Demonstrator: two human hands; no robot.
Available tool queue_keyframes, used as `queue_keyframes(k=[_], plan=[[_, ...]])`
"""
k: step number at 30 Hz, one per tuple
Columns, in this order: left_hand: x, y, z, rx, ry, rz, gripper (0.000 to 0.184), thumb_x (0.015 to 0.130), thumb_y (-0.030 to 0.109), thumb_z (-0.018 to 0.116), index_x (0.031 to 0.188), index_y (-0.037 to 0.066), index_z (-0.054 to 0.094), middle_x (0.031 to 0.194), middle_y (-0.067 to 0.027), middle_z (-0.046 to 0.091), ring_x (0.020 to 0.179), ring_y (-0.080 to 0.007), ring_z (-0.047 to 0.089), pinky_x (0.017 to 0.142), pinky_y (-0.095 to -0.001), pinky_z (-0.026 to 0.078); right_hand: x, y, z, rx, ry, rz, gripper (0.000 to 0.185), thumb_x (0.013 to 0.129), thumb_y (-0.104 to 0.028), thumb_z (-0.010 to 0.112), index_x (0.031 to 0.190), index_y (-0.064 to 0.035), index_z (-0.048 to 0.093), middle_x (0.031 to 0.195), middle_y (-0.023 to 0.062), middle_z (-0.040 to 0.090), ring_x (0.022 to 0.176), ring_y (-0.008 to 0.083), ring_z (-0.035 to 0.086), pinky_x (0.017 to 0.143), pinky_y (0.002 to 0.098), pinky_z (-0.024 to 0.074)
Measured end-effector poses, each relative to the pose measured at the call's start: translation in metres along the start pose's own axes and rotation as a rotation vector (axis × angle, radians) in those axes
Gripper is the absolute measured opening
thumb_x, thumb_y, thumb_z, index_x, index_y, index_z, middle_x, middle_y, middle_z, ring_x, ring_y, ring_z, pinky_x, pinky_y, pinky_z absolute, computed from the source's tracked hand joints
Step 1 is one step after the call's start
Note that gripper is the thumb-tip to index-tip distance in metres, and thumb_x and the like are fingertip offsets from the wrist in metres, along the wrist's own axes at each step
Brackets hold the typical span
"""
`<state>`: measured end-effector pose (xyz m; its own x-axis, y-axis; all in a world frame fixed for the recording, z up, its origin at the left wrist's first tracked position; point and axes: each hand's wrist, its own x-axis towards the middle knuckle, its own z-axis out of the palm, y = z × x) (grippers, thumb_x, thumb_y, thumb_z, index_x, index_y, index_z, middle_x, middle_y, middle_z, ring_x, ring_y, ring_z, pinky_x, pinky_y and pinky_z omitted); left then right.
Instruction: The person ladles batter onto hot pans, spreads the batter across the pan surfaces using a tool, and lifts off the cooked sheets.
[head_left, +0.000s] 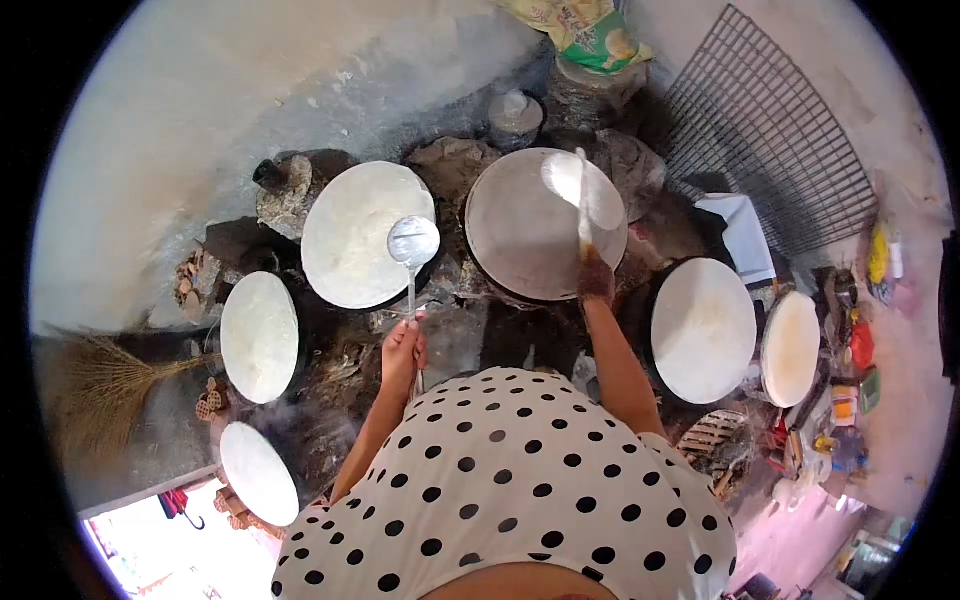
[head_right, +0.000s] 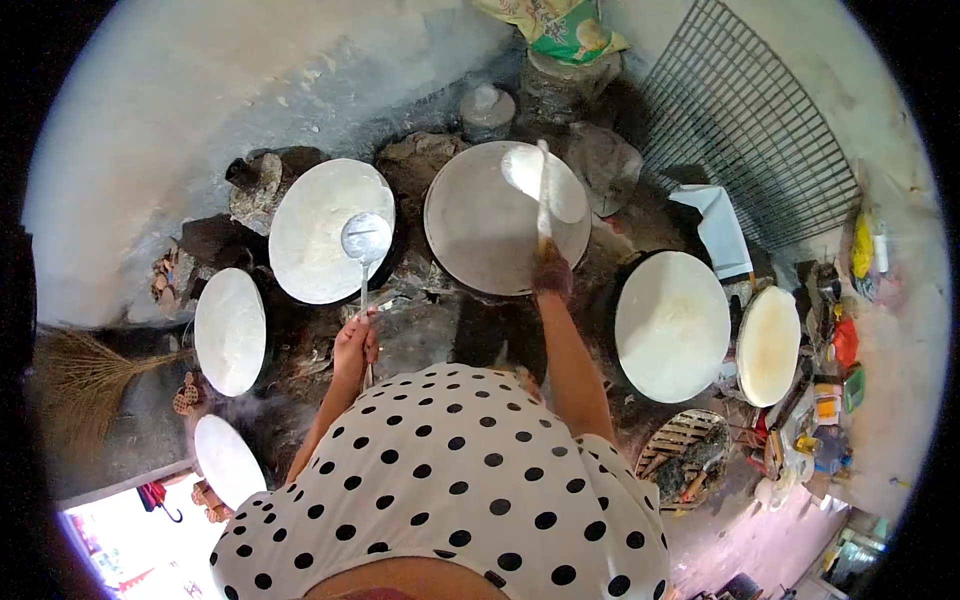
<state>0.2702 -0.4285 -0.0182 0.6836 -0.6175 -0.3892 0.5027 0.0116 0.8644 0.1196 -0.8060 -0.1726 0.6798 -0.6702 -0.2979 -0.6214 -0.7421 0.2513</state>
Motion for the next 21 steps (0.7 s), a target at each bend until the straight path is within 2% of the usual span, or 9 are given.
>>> queue_keyframes(k=[1, 3, 7, 10, 13, 15, 18, 19, 21], plan=[[0.0, -0.002, 0.001, -0.028, 0.025, -0.049, 0.03, 0.1, 0.027, 0.047, 0.122, 0.008, 0.053, 0.062, 0.0032, 0.043, 0.044, -0.0067, 0.038, 0.041, -0.0233, 0.032, 0.002, -0.006, -0.018, 0.242, 0.104, -0.026, 0.046, 0.097, -0.019, 0.04, 0.143, -0.0144, 0.035, 0.142, 0.0054, 0.041, 0.126, 0.0221, 0.043, 0.103, 0.0348, 0.0368], [-0.004, -0.006, 0.011, -0.034, 0.059, -0.046, 0.031, 0.1, 0.028, 0.047, 0.122, 0.008, 0.053, 0.062, 0.0032, 0.043, 0.044, -0.007, 0.037, 0.042, -0.0236, 0.032, -0.036, 0.002, -0.156, 0.998, -0.245, 0.178, 0.045, 0.097, -0.022, 0.042, 0.141, -0.0109, 0.038, 0.146, 0.0061, 0.041, 0.133, 0.0196, 0.039, 0.106, 0.0335, 0.036], [-0.018, 0.002, 0.034, -0.015, 0.071, -0.033, 0.033, 0.099, 0.029, 0.049, 0.123, 0.006, 0.052, 0.061, 0.0033, 0.042, 0.045, -0.007, 0.038, 0.043, -0.0237, 0.033, 0.024, 0.036, -0.018, 1.236, -0.033, -0.2, 0.04, 0.095, -0.024, 0.044, 0.131, -0.0072, 0.051, 0.129, 0.0047, 0.058, 0.113, 0.024, 0.058, 0.097, 0.0353, 0.0444], [-0.027, -0.002, 0.039, -0.007, 0.096, 0.008, 0.035, 0.099, 0.03, 0.049, 0.124, 0.005, 0.051, 0.059, 0.0039, 0.043, 0.045, -0.0067, 0.039, 0.044, -0.024, 0.034, 0.024, 0.057, 0.017, 1.074, 0.396, -0.108, 0.049, 0.092, -0.037, 0.051, 0.128, -0.0029, 0.053, 0.116, 0.0123, 0.065, 0.114, 0.0268, 0.057, 0.095, 0.0394, 0.0444], [-0.036, -0.009, 0.043, 0.014, 0.122, -0.033, 0.036, 0.099, 0.03, 0.049, 0.125, 0.006, 0.05, 0.061, 0.0045, 0.044, 0.046, -0.006, 0.039, 0.044, -0.0237, 0.033, 0.004, 0.041, -0.017, 1.632, 0.068, 0.387, 0.05, 0.091, -0.04, 0.052, 0.127, -0.0056, 0.055, 0.121, 0.0108, 0.062, 0.116, 0.0277, 0.056, 0.095, 0.0406, 0.0444], [-0.039, -0.011, 0.049, 0.015, 0.129, -0.059, 0.036, 0.099, 0.031, 0.048, 0.125, 0.006, 0.05, 0.062, 0.0046, 0.044, 0.046, -0.0059, 0.039, 0.045, -0.0234, 0.033, 0.018, 0.021, -0.024, 1.005, 0.258, 0.078, 0.05, 0.088, -0.044, 0.054, 0.126, -0.0118, 0.057, 0.12, 0.012, 0.062, 0.114, 0.0318, 0.056, 0.095, 0.0402, 0.0443], [-0.04, -0.012, 0.057, 0.014, 0.13, -0.065, 0.036, 0.1, 0.031, 0.048, 0.125, 0.006, 0.05, 0.063, 0.0048, 0.044, 0.046, -0.0057, 0.039, 0.045, -0.023, 0.033, 0.03, 0.02, -0.044, 0.932, 0.06, -0.023, 0.046, 0.087, -0.045, 0.055, 0.124, -0.0177, 0.06, 0.117, 0.0129, 0.063, 0.109, 0.0346, 0.058, 0.093, 0.0405, 0.0463], [-0.041, -0.012, 0.059, 0.019, 0.13, -0.057, 0.036, 0.1, 0.03, 0.047, 0.126, 0.006, 0.049, 0.063, 0.0048, 0.044, 0.046, -0.0057, 0.039, 0.045, -0.023, 0.033, 0.038, 0.03, -0.035, 0.984, 0.112, -0.163, 0.043, 0.086, -0.041, 0.056, 0.123, -0.019, 0.06, 0.114, 0.0138, 0.064, 0.104, 0.0347, 0.061, 0.09, 0.0414, 0.0482], [-0.042, -0.01, 0.064, 0.021, 0.135, -0.039, 0.036, 0.1, 0.03, 0.047, 0.126, 0.005, 0.049, 0.063, 0.0049, 0.044, 0.046, -0.0057, 0.039, 0.045, -0.023, 0.033, 0.015, 0.065, -0.06, 1.033, 0.151, -0.125, 0.043, 0.086, -0.039, 0.057, 0.124, -0.0195, 0.06, 0.114, 0.0142, 0.064, 0.104, 0.0339, 0.061, 0.09, 0.0419, 0.0485]])
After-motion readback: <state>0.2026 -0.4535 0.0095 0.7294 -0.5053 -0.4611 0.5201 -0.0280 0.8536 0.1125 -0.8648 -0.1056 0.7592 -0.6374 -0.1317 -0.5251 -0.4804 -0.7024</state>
